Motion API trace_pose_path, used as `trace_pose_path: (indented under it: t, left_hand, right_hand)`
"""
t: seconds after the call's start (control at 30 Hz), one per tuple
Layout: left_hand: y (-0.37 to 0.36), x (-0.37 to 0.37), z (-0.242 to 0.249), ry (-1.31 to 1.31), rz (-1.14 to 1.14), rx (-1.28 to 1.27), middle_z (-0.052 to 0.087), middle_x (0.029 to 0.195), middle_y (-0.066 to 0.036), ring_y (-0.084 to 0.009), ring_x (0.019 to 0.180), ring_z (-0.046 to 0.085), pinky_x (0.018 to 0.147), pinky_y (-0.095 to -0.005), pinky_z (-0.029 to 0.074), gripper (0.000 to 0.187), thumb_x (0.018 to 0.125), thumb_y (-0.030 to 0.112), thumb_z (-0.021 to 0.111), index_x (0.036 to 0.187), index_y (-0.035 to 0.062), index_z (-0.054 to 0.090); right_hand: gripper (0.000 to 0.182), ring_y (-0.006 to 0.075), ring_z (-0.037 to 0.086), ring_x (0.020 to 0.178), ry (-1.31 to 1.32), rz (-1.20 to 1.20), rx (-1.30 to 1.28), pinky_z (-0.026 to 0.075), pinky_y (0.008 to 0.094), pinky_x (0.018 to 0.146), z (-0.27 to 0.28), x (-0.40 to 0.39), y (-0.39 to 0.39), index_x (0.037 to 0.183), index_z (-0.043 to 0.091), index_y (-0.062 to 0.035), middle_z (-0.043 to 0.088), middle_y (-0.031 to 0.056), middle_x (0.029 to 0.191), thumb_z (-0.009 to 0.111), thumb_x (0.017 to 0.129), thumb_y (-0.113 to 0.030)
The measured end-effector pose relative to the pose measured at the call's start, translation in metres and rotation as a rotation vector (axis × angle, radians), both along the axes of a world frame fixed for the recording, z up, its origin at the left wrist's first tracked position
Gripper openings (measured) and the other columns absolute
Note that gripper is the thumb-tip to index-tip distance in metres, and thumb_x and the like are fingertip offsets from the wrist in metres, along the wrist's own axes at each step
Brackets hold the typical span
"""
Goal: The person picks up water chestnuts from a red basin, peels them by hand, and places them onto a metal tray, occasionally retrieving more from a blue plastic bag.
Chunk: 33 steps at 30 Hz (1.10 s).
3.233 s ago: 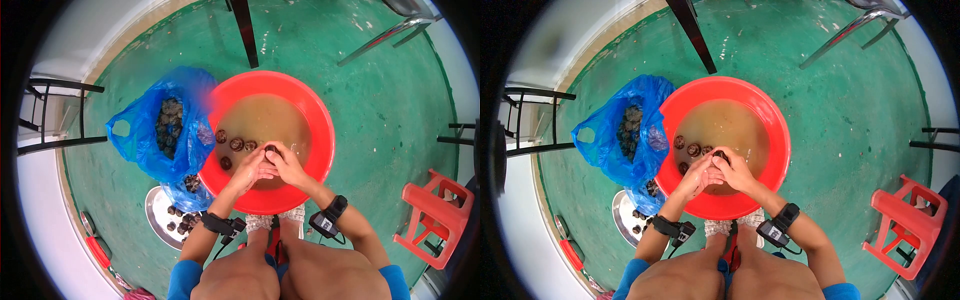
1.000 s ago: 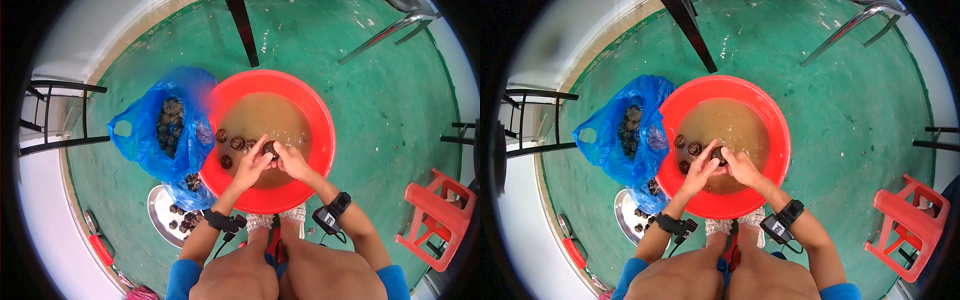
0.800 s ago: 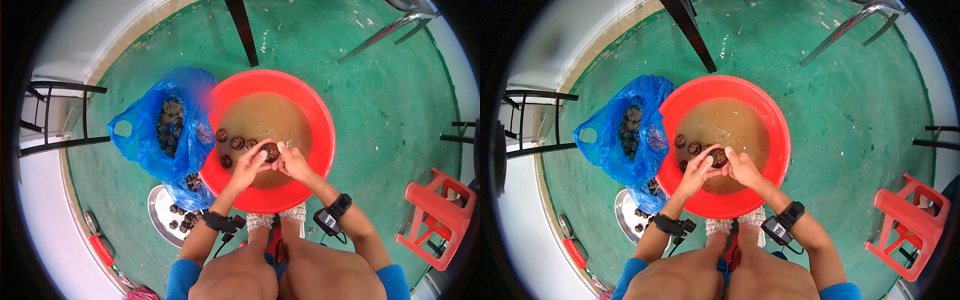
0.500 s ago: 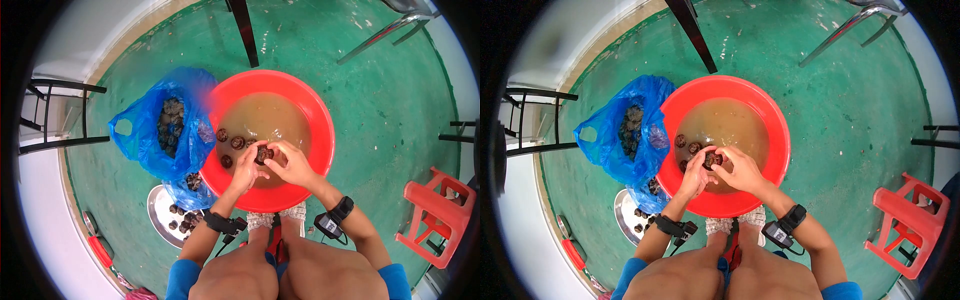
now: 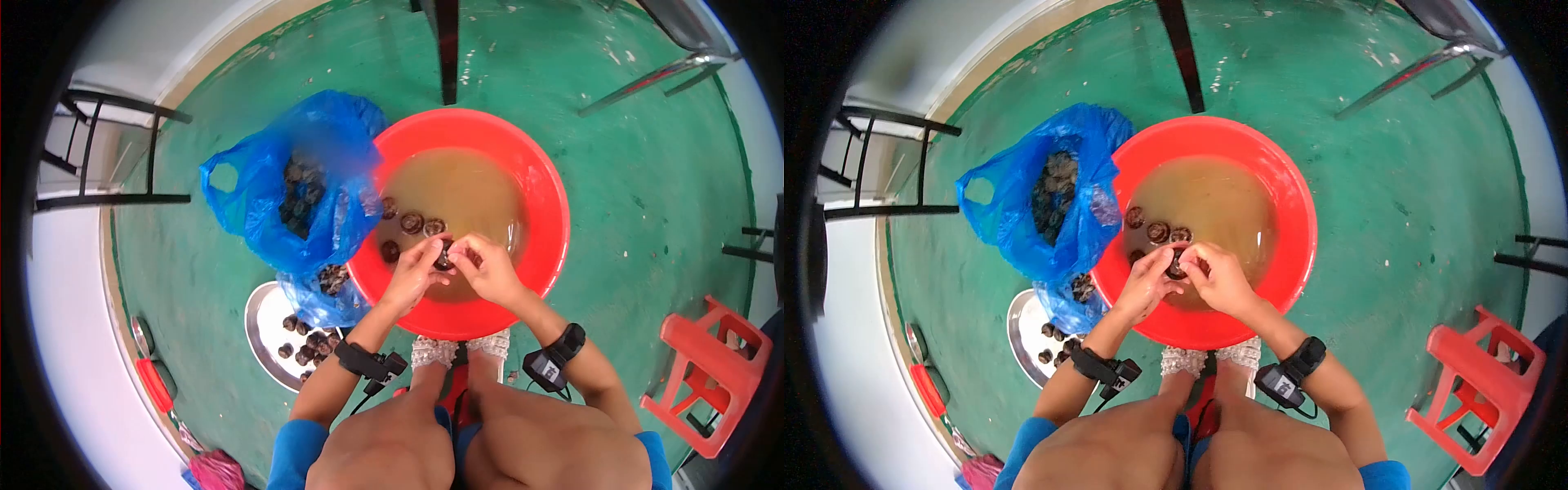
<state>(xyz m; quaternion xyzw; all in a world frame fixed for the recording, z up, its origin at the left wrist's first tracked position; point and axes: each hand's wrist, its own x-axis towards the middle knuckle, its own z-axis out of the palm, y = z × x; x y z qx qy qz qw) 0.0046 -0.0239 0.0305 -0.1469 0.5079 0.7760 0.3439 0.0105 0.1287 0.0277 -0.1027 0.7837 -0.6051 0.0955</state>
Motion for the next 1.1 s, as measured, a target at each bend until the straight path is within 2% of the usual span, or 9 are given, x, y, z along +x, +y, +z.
trace_pose_path:
  t: [0.17, 0.27, 0.37, 0.5, 0.57, 0.73, 0.83, 0.9, 1.1]
  left_hand:
    - [-0.03, 0.013, 0.012, 0.111, 0.01, -0.07, 0.055, 0.087, -0.006, -0.0121, 0.07, 0.054, 0.056, -0.0231, 0.045, 0.035, 0.087, 0.028, 0.039, 0.111, 0.0018, 0.044]
    - [-0.077, 0.025, 0.053, 0.133, 0.145, -0.159, 0.055, 0.084, -0.007, -0.0129, 0.067, 0.052, 0.056, -0.0242, 0.042, 0.038, 0.087, 0.033, 0.036, 0.109, 0.0023, 0.045]
    - [-0.164, 0.051, 0.059, 0.165, 0.45, -0.366, 0.056, 0.083, -0.009, -0.013, 0.061, 0.049, 0.054, -0.0245, 0.041, 0.041, 0.086, 0.037, 0.035, 0.104, 0.0025, 0.047]
    - [-0.276, 0.114, -0.004, 0.006, 0.866, -0.428, 0.056, 0.086, -0.009, -0.0144, 0.061, 0.051, 0.053, -0.0255, 0.041, 0.032, 0.084, 0.03, 0.04, 0.101, 0.0037, 0.048]
    - [-0.285, 0.134, -0.026, -0.211, 0.813, -0.845, 0.056, 0.086, -0.007, -0.0146, 0.064, 0.055, 0.054, -0.0247, 0.041, 0.029, 0.082, 0.025, 0.045, 0.103, 0.0052, 0.048]
    - [-0.295, 0.161, -0.077, -0.424, 0.473, -1.055, 0.057, 0.085, -0.006, -0.016, 0.068, 0.056, 0.051, -0.0264, 0.043, 0.039, 0.07, 0.016, 0.06, 0.107, 0.0061, 0.05]
    - [-0.269, 0.133, -0.084, 0.261, 0.627, -1.83, 0.055, 0.09, -0.016, -0.0289, 0.087, 0.052, 0.079, -0.0366, 0.038, 0.034, 0.072, 0.015, 0.058, 0.102, 0.0014, 0.051]
    - [-0.215, 0.078, -0.025, 0.649, 0.659, -1.631, 0.053, 0.091, -0.017, -0.0333, 0.087, 0.049, 0.078, -0.0362, 0.038, 0.023, 0.073, 0.008, 0.053, 0.094, -0.0003, 0.052]
    - [-0.079, -0.003, 0.005, 1.037, -0.279, -1.148, 0.057, 0.08, -0.013, -0.0287, 0.079, 0.055, 0.067, -0.035, 0.045, 0.02, 0.073, 0.016, 0.057, 0.088, 0.0033, 0.057]
  right_hand:
    - [0.012, 0.0043, 0.043, 0.043, -0.455, -0.052, -0.408, 0.034, 0.0173, 0.037, 0.01, -0.003, -0.015, 0.085, 0.053, -0.0013, 0.049, 0.0005, 0.062, 0.05, 0.081, -0.012]
    - [0.012, 0.0049, 0.042, 0.042, -0.507, -0.112, -0.357, 0.034, 0.018, 0.035, 0.004, -0.013, -0.008, 0.085, 0.052, -0.0025, 0.044, -0.0008, 0.055, 0.05, 0.082, -0.014]
    - [0.014, 0.0135, 0.053, 0.053, -0.148, -0.023, 0.209, 0.044, 0.0267, 0.05, -0.027, -0.014, 0.018, 0.077, 0.056, -0.0002, 0.056, 0.0085, 0.06, 0.053, 0.077, -0.013]
    - [0.015, 0.0224, 0.057, 0.061, -0.229, 0.046, 0.421, 0.045, 0.0315, 0.058, -0.038, -0.008, 0.035, 0.075, 0.057, 0.0011, 0.058, 0.0152, 0.068, 0.054, 0.074, -0.014]
    - [0.016, 0.0278, 0.057, 0.063, -0.234, 0.096, 0.457, 0.045, 0.034, 0.059, -0.043, -0.005, 0.039, 0.077, 0.056, 0.0011, 0.058, 0.0172, 0.071, 0.054, 0.073, -0.015]
    - [0.017, 0.0292, 0.057, 0.065, -0.217, 0.138, 0.488, 0.045, 0.0354, 0.061, -0.04, -0.002, 0.041, 0.077, 0.056, 0.0012, 0.058, 0.0178, 0.071, 0.055, 0.073, -0.015]
    - [0.018, 0.0313, 0.056, 0.067, -0.202, 0.129, 0.527, 0.045, 0.0374, 0.062, -0.039, -0.005, 0.044, 0.076, 0.055, 0.0014, 0.057, 0.0186, 0.071, 0.055, 0.073, -0.017]
    - [0.019, 0.0327, 0.056, 0.068, -0.18, 0.114, 0.559, 0.044, 0.0387, 0.063, -0.044, -0.007, 0.046, 0.075, 0.055, 0.0016, 0.057, 0.019, 0.07, 0.055, 0.073, -0.018]
    - [0.028, 0.035, 0.054, 0.078, -0.398, 0.207, 0.707, 0.043, 0.0422, 0.068, -0.045, -0.016, 0.045, 0.074, 0.057, 0.0004, 0.056, 0.0211, 0.077, 0.05, 0.075, -0.027]
